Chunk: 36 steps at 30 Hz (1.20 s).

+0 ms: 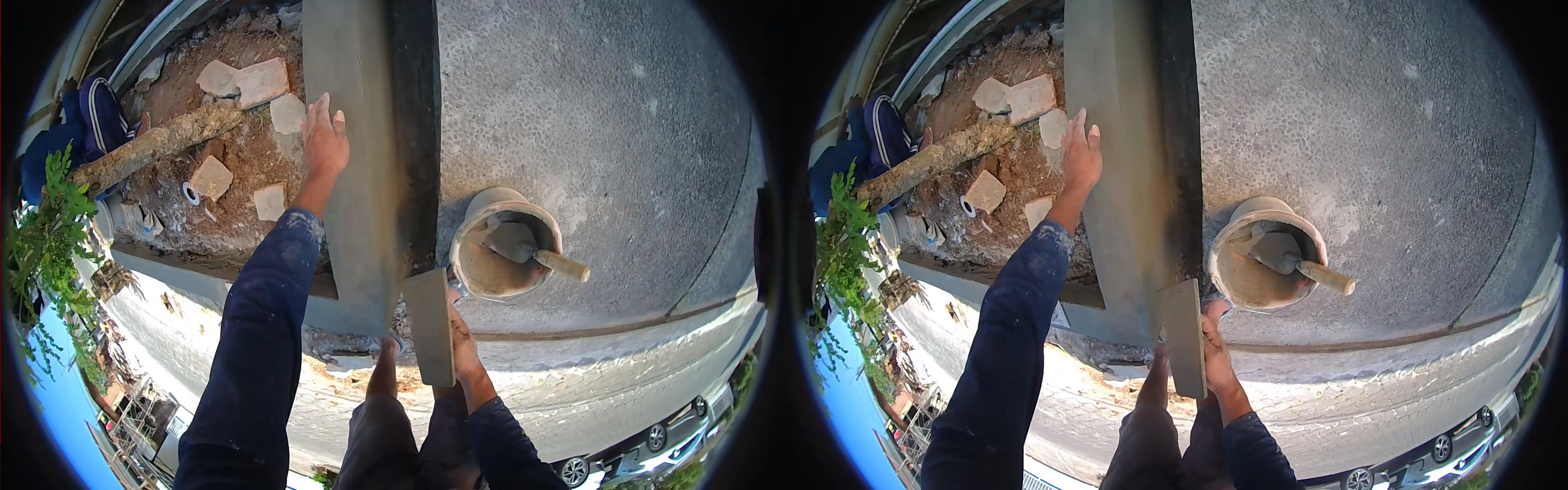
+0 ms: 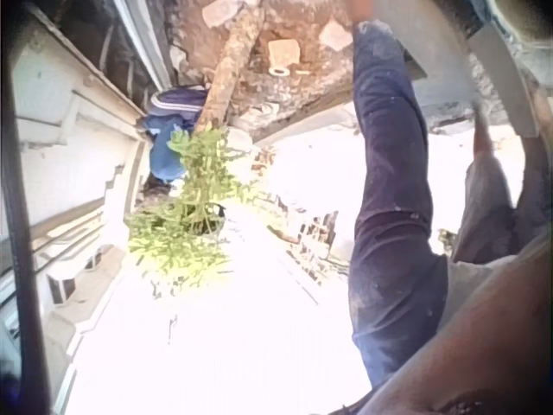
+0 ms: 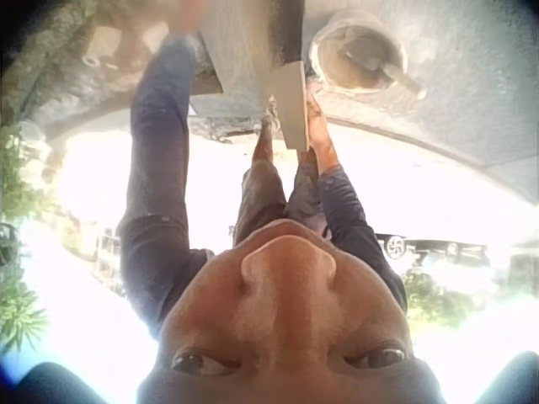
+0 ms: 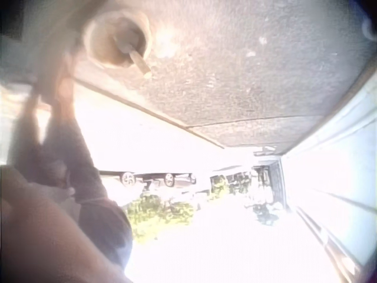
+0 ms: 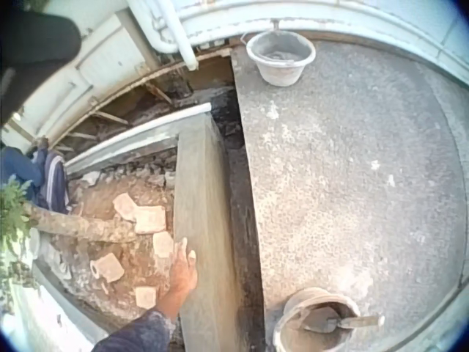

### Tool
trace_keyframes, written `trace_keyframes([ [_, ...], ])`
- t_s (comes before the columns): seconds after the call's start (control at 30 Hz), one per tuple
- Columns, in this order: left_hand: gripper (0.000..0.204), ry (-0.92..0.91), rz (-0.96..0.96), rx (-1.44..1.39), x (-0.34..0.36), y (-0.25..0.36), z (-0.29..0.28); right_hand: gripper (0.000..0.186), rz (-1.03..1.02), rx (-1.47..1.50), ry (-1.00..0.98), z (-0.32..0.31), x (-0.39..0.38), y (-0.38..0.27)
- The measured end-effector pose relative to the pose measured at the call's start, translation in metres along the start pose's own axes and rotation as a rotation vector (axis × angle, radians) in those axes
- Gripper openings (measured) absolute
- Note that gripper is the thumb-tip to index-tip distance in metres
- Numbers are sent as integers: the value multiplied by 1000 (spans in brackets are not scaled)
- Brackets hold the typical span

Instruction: Smoothing and leveling wet concrete on a ledge using a trowel and a wooden board.

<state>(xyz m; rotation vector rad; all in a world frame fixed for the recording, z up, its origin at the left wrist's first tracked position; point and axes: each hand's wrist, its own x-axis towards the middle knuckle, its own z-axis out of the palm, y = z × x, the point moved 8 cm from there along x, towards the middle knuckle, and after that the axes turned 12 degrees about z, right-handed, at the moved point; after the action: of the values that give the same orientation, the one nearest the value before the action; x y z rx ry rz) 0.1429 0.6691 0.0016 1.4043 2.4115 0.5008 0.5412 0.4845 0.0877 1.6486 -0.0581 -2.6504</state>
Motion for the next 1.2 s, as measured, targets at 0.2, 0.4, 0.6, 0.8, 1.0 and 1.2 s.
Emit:
trace_keyframes([
  [0.2, 59, -129, -170, -18, -254, 0, -8, 47, -208, -189, 35, -5, -25, -38],
  [0.4, 60, -648, -462, -200, -564, 20, -42, 44, -285, -291, 222, -55, -53, -32],
  [0.6, 54, -1048, -627, -517, -767, 57, -113, 38, -365, -414, 318, -100, -34, -36],
  [0.8, 75, -997, -346, -626, -859, 79, -110, 49, -736, -712, 536, -58, -24, -72],
  [1.0, 94, -1069, -618, -517, -855, 89, -117, 72, -942, -1252, 667, 32, -14, -45],
  [1.2, 96, -1052, -658, -482, -850, 99, -119, 80, -889, -1312, 1027, -6, 3, -37],
])
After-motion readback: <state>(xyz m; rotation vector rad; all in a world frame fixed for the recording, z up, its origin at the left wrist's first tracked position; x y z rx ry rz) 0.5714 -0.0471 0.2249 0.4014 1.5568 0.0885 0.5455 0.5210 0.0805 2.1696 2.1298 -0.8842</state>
